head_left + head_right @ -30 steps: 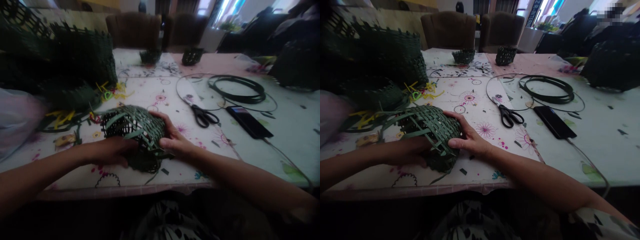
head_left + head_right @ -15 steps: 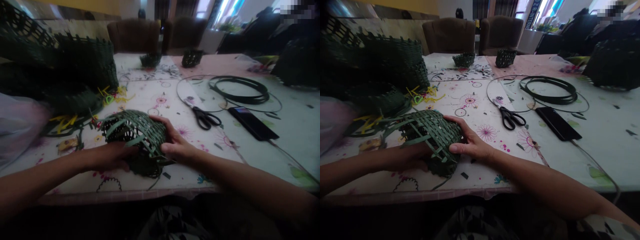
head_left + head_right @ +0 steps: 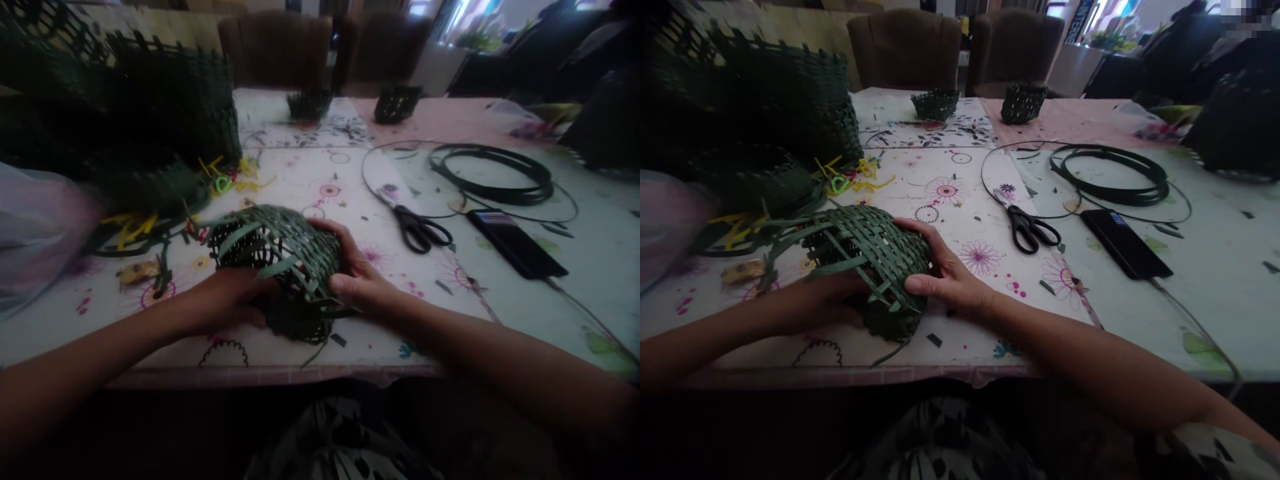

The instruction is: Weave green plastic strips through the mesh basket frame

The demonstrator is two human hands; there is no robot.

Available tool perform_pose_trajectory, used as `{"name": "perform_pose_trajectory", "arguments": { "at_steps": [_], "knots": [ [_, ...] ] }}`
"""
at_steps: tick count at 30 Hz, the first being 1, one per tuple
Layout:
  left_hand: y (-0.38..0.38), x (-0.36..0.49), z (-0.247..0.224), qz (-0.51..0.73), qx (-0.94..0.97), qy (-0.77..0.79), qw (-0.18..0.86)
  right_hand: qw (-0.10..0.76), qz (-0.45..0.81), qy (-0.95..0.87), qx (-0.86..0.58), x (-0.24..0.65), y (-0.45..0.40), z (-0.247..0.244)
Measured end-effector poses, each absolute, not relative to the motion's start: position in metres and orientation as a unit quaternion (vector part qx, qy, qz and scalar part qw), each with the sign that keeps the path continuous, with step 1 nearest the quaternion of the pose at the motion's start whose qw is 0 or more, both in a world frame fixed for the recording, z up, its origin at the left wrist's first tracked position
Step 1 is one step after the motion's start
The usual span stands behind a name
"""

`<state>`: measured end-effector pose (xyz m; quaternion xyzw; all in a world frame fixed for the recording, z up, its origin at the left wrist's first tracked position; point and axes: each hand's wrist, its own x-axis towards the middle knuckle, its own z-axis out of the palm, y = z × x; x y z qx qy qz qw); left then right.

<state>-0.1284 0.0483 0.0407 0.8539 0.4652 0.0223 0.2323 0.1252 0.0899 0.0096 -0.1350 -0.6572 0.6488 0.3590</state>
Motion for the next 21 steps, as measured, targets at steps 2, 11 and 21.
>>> {"name": "perform_pose_trajectory", "arguments": {
  "at_steps": [2,11,21],
  "knots": [
    [0.051,-0.127,0.044,0.008,0.848,0.462,0.260,0.367,0.632,-0.667,-0.147,0.125,0.089,0.010],
    [-0.015,-0.133,-0.001,0.266,0.848,0.458,-0.027,0.381,0.609,-0.678,-0.155,0.126,0.086,0.012],
    [-0.048,-0.116,-0.008,0.275,0.847,0.421,-0.170,0.395,0.610,-0.673,-0.136,0.127,0.087,0.009]
  ]
}}
